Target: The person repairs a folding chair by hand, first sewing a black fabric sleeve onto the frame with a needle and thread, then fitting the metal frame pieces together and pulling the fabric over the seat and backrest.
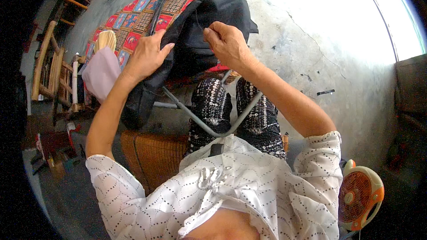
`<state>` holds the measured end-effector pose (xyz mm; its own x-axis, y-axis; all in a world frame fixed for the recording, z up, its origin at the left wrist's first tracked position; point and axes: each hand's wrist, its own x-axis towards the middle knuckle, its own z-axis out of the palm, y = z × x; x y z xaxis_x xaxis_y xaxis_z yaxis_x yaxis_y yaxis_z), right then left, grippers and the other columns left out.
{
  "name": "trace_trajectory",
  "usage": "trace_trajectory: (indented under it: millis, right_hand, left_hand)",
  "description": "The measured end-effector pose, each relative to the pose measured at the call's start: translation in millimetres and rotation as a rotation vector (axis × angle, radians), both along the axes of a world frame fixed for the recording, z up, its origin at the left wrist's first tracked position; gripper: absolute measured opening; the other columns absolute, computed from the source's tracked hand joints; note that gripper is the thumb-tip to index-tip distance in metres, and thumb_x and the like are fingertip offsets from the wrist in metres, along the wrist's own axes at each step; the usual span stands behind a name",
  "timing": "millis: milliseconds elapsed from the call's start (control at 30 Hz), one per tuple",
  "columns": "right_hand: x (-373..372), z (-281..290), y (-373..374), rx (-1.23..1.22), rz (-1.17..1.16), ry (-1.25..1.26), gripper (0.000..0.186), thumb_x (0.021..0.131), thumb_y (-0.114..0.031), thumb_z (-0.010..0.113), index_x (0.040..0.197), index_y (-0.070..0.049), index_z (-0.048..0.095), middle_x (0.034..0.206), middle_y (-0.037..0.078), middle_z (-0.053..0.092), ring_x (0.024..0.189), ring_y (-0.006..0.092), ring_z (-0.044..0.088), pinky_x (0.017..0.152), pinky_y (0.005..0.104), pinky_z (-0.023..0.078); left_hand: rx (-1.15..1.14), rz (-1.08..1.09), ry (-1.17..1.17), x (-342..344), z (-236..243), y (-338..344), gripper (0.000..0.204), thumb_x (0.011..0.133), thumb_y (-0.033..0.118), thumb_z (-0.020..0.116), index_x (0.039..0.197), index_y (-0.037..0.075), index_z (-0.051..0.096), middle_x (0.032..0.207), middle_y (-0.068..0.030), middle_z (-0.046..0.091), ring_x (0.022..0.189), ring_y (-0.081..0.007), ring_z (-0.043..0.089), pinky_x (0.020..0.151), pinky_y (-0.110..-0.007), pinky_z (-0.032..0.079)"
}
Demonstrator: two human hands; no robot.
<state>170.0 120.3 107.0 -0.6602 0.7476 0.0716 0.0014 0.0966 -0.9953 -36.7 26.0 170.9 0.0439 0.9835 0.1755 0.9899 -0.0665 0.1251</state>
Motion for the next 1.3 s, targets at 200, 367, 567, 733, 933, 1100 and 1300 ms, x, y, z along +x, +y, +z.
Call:
trace_trajectory:
  millis: [200, 367, 567, 733, 933, 1100, 1300]
  right_hand:
    - [-8, -12, 0, -0.135, -0.182, -0.014, 0.036, 0.086, -0.031, 0.063, 0.091, 0.005, 0.059, 0.070, 0.006, 0.058, 0.064, 0.0120, 0.053, 0.058, 0.0265, 0.045]
    - [-37, -27, 19, -0.173, -0.290, 0.075, 0.030, 0.082, -0.024, 0.067, 0.089, 0.004, 0.060, 0.075, 0.008, 0.063, 0.067, 0.0125, 0.056, 0.060, 0.0266, 0.046]
    - [-10, -15, 13, -0.581, -0.050, 0.286, 0.016, 0.089, -0.017, 0.054, 0.085, -0.002, 0.057, 0.068, 0.002, 0.058, 0.055, 0.0082, 0.046, 0.046, 0.0238, 0.036]
    - [37, -12, 1, -0.186, 0.084, 0.104, 0.012, 0.088, -0.012, 0.053, 0.082, -0.002, 0.057, 0.066, 0.004, 0.057, 0.056, 0.0095, 0.049, 0.050, 0.0259, 0.041]
    - [44, 23, -46, 0.740, 0.171, -0.039, 0.008, 0.084, -0.015, 0.058, 0.085, -0.008, 0.060, 0.086, 0.010, 0.057, 0.069, 0.0294, 0.058, 0.062, 0.0392, 0.049]
    - [54, -28, 12, -0.460, -0.125, 0.101, 0.016, 0.091, -0.015, 0.053, 0.091, 0.000, 0.058, 0.089, 0.008, 0.061, 0.074, 0.0219, 0.064, 0.061, 0.0306, 0.052]
    - [47, -86, 29, -1.185, -0.234, 0.220, 0.032, 0.084, -0.025, 0.067, 0.094, 0.001, 0.053, 0.068, 0.007, 0.057, 0.063, 0.0159, 0.062, 0.046, 0.0221, 0.050]
  left_hand:
    - [-0.072, 0.019, -0.013, 19, 7, 4, 0.030, 0.082, 0.020, 0.063, 0.097, -0.003, 0.053, 0.072, -0.0267, 0.058, 0.073, -0.0431, 0.058, 0.063, -0.048, 0.045]
    - [-0.074, 0.026, -0.038, 20, 8, 5, 0.028, 0.082, 0.020, 0.063, 0.095, -0.002, 0.052, 0.070, -0.0263, 0.057, 0.071, -0.0439, 0.057, 0.062, -0.049, 0.044]
    - [-0.121, 0.046, -0.006, 22, 8, 11, 0.028, 0.082, 0.022, 0.062, 0.094, -0.002, 0.052, 0.069, -0.0255, 0.057, 0.070, -0.0438, 0.057, 0.061, -0.049, 0.044]
    - [-0.169, 0.054, 0.013, 24, 12, 17, 0.028, 0.082, 0.020, 0.062, 0.096, -0.001, 0.051, 0.076, -0.0254, 0.059, 0.075, -0.0429, 0.057, 0.066, -0.049, 0.044]
    - [-0.039, -0.020, 0.102, 35, 8, 47, 0.031, 0.081, 0.016, 0.062, 0.103, 0.000, 0.048, 0.090, -0.0233, 0.059, 0.085, -0.0412, 0.058, 0.072, -0.048, 0.047]
    - [-0.003, -0.059, 0.167, 33, -4, 81, 0.032, 0.081, 0.018, 0.062, 0.104, 0.001, 0.049, 0.088, -0.0220, 0.061, 0.082, -0.0407, 0.059, 0.071, -0.047, 0.048]
    - [-0.065, 0.010, 0.183, 35, -3, 87, 0.033, 0.080, 0.021, 0.064, 0.103, 0.002, 0.051, 0.083, -0.0215, 0.062, 0.080, -0.0398, 0.060, 0.069, -0.048, 0.047]
